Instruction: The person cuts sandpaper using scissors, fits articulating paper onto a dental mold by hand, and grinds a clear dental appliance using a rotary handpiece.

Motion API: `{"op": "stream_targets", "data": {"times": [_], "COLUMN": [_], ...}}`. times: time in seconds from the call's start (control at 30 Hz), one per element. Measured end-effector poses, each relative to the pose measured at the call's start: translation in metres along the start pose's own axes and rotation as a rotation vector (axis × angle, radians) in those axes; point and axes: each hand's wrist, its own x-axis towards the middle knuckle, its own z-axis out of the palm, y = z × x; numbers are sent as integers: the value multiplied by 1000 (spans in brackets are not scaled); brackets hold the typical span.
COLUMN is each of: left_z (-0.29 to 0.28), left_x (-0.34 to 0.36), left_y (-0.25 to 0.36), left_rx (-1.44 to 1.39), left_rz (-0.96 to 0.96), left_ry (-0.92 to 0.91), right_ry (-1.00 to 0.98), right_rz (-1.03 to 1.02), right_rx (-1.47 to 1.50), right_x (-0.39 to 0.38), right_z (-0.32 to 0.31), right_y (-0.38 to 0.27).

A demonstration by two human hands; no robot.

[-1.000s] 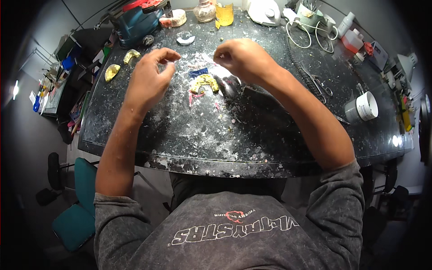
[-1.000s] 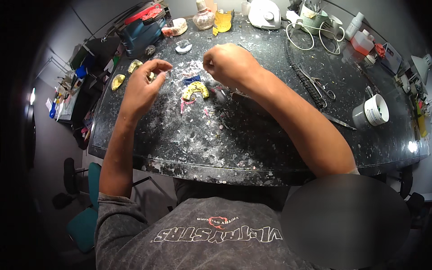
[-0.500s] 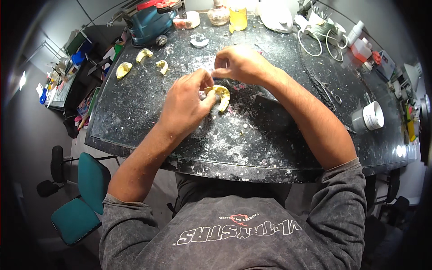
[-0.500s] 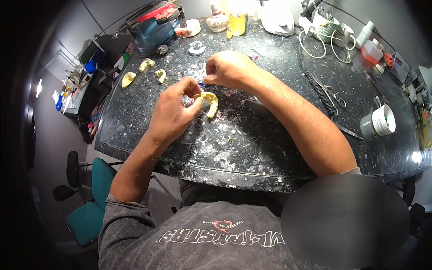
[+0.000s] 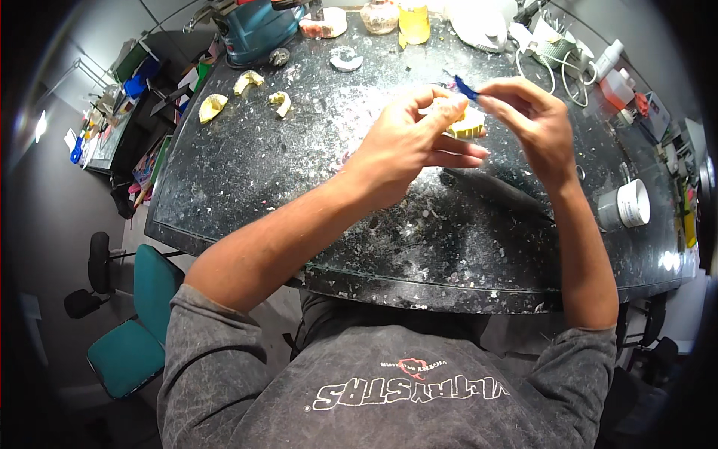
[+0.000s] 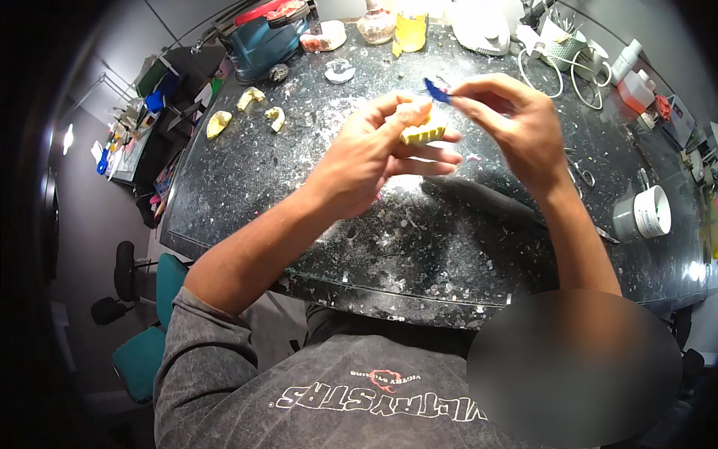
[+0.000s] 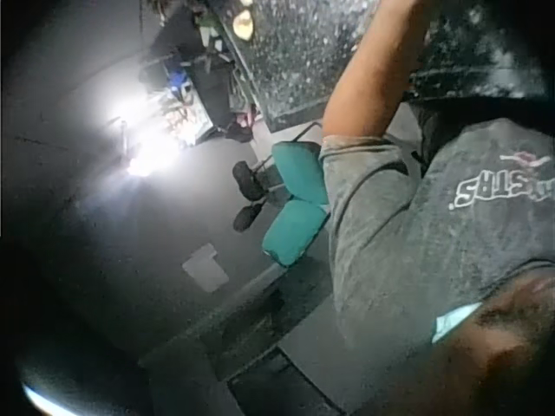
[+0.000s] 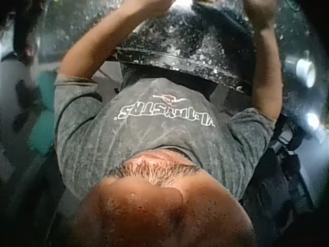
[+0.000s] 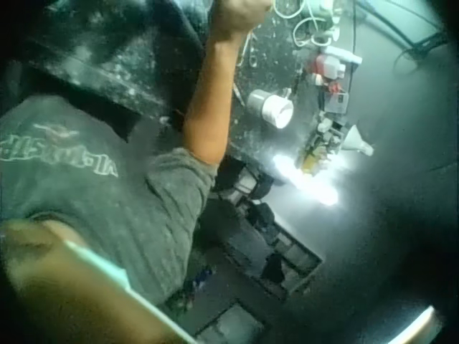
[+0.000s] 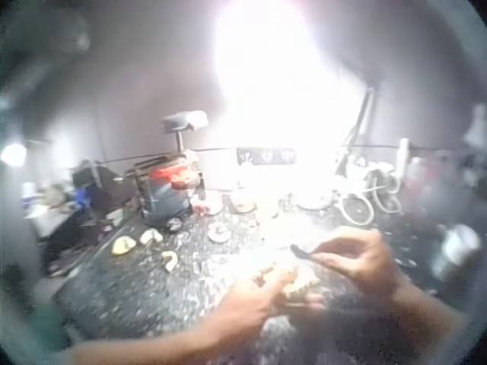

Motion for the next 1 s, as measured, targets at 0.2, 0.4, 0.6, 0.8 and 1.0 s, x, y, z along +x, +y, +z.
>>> {"op": "stream_targets", "data": {"times": [0.2, 0.4, 0.6, 0.8, 1.0], "left_z": [-2, -2, 11, 10, 18], "left_x": [-4, -9, -16, -16, -18], "left_y": [-26, -20, -25, -22, -26], "left_rx": [-96, -4, -20, -310, -97], "left_rz": [-64, -113, -81, -216, -190], "left_ry": [8, 130, 18, -132, -82], "right_ry": [170, -9, -66, -298, -159], "right_rz": [20, -167, -124, -75, -92], "right_rx": [168, 82, 209, 397, 271], "right_x": [-32, -36, -35, -34, -41], "right_z": [0, 5, 5, -1, 6], "right_y": [3, 3, 6, 5, 3]}}
